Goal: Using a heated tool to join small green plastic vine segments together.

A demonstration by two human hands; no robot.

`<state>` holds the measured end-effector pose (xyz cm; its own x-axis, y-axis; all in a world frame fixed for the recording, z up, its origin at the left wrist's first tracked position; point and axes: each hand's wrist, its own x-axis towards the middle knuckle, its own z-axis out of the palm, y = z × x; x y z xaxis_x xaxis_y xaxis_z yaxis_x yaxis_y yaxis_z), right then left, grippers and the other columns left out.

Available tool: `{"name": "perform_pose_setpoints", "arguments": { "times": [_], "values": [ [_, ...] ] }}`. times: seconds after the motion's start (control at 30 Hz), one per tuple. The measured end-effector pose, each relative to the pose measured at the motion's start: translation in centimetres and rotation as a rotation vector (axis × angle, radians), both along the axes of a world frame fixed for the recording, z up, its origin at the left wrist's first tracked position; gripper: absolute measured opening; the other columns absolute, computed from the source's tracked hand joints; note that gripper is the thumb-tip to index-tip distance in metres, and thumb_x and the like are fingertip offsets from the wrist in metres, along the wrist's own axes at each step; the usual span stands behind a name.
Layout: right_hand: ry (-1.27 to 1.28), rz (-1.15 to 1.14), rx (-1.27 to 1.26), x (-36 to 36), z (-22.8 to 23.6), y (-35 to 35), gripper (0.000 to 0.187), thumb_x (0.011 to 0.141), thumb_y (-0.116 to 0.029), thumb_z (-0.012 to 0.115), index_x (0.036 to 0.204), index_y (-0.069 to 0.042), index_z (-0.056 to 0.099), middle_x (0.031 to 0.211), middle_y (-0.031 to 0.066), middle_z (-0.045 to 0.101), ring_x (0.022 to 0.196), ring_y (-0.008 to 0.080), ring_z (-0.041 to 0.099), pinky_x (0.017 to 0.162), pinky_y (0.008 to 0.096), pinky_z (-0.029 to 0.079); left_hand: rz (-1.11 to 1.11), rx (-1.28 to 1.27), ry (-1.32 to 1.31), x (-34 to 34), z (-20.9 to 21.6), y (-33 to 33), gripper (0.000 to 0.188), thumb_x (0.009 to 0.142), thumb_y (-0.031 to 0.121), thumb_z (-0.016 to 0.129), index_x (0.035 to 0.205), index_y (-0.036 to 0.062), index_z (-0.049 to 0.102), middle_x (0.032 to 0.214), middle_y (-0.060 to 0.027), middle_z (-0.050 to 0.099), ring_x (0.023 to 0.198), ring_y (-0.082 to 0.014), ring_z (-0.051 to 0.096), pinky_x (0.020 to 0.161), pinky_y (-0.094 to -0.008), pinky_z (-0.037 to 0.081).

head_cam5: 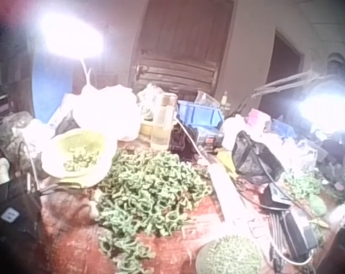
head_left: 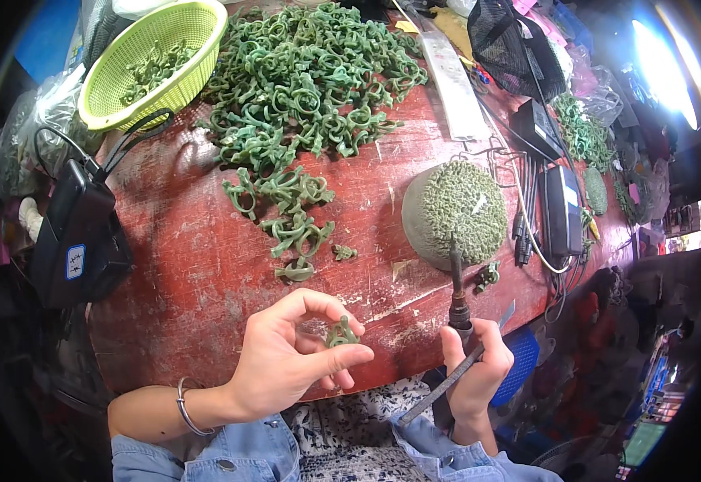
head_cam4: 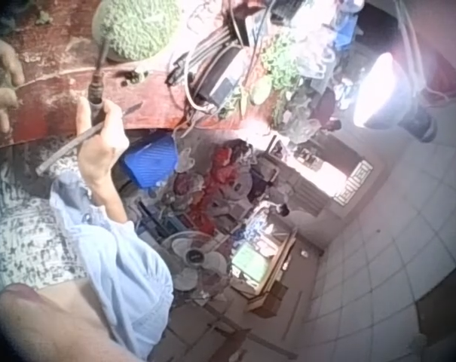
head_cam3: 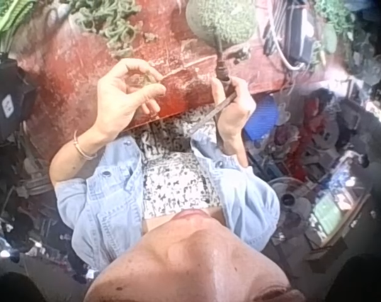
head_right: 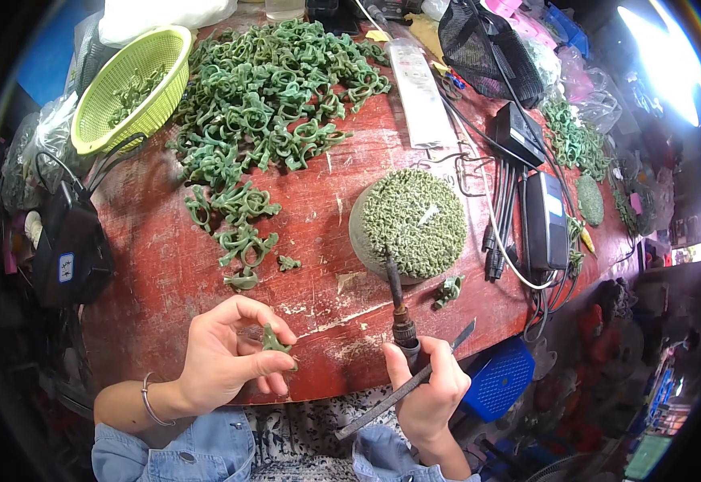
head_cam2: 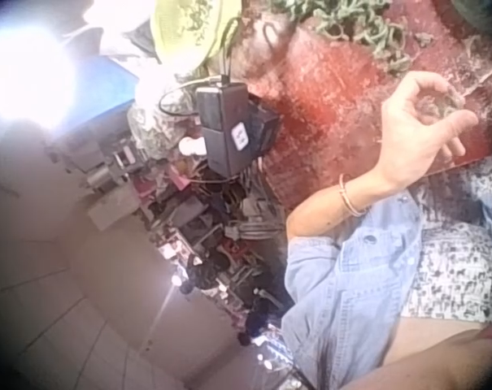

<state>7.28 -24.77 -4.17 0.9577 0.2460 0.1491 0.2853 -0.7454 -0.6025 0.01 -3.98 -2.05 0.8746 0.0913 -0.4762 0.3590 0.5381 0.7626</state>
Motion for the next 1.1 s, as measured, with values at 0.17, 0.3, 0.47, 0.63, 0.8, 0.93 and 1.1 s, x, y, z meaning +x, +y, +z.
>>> {"name": "perform_pose_setpoints", "arguments": {
  "times": [0.17, 0.3, 0.47, 0.63, 0.8, 0.93, 1.1],
  "values": [
    [-0.013, -0.001, 0.001, -0.1, 0.1, 0.1, 0.028, 0.069, -0.013, 0.078, 0.081, 0.001, 0.057, 0.062, 0.0109, 0.057, 0.051, 0.0203, 0.054, 0.050, 0.0292, 0.042, 0.050, 0.023, -0.066, -0.1, -0.6, -0.2, 0.019, 0.079, -0.006, 0.063, 0.089, -0.0008, 0.047, 0.103, -0.0230, 0.058, 0.064, -0.0233, 0.067, 0.047, -0.0253, 0.054],
    [0.025, -0.013, 0.016, -0.2, -0.2, -0.1, 0.028, 0.069, -0.013, 0.078, 0.081, 0.002, 0.057, 0.062, 0.0106, 0.056, 0.051, 0.0203, 0.053, 0.049, 0.0286, 0.042, 0.033, 0.032, -0.066, -0.1, -0.8, -0.3, 0.012, 0.084, -0.003, 0.058, 0.094, -0.0034, 0.052, 0.111, -0.0232, 0.057, 0.074, -0.0239, 0.067, 0.055, -0.0254, 0.056],
    [0.122, 0.012, 0.230, -1.2, -0.9, -1.0, 0.027, 0.071, -0.014, 0.075, 0.082, 0.002, 0.057, 0.062, 0.0098, 0.056, 0.050, 0.0198, 0.053, 0.050, 0.0275, 0.041, 0.064, 0.046, -0.025, -0.2, -0.6, -0.6, 0.018, 0.088, -0.001, 0.052, 0.105, -0.0048, 0.057, 0.111, -0.0175, 0.059, 0.083, -0.0215, 0.066, 0.062, -0.0231, 0.056],
    [0.097, 0.249, 0.249, -3.5, -1.8, -2.2, 0.033, 0.070, -0.020, 0.075, 0.085, 0.003, 0.056, 0.063, 0.0110, 0.058, 0.049, 0.0225, 0.057, 0.045, 0.0291, 0.043, -0.016, 0.032, 0.034, -0.3, -0.4, -0.2, 0.021, 0.091, -0.001, 0.045, 0.106, -0.0062, 0.059, 0.106, -0.0120, 0.062, 0.085, -0.0191, 0.066, 0.063, -0.0217, 0.055],
    [0.094, 0.436, 0.165, -3.3, -1.3, -1.2, 0.037, 0.072, -0.026, 0.074, 0.084, 0.004, 0.056, 0.059, 0.0108, 0.056, 0.047, 0.0235, 0.056, 0.044, 0.0293, 0.042, 0.040, -0.015, 0.023, -0.3, -1.1, -0.6, 0.021, 0.091, -0.003, 0.044, 0.109, -0.0057, 0.055, 0.109, -0.0120, 0.060, 0.089, -0.0204, 0.065, 0.064, -0.0221, 0.055],
    [0.217, 0.318, 0.256, -3.6, -1.7, -1.4, 0.037, 0.070, -0.027, 0.074, 0.081, 0.004, 0.057, 0.058, 0.0106, 0.055, 0.046, 0.0225, 0.056, 0.044, 0.0288, 0.042, 0.112, 0.046, -0.152, -0.3, -1.4, -1.0, 0.024, 0.089, -0.005, 0.046, 0.113, -0.0038, 0.049, 0.111, -0.0141, 0.058, 0.092, -0.0215, 0.064, 0.066, -0.0242, 0.055],
    [0.217, 0.326, 0.251, -3.5, -1.8, -1.5, 0.035, 0.070, -0.025, 0.074, 0.079, 0.004, 0.057, 0.058, 0.0099, 0.055, 0.046, 0.0215, 0.055, 0.044, 0.0281, 0.041, -0.003, 0.108, -0.064, -0.4, -0.6, -0.2, 0.021, 0.087, -0.007, 0.049, 0.108, -0.0039, 0.050, 0.110, -0.0178, 0.058, 0.090, -0.0224, 0.065, 0.070, -0.0271, 0.055]
  ]
}}
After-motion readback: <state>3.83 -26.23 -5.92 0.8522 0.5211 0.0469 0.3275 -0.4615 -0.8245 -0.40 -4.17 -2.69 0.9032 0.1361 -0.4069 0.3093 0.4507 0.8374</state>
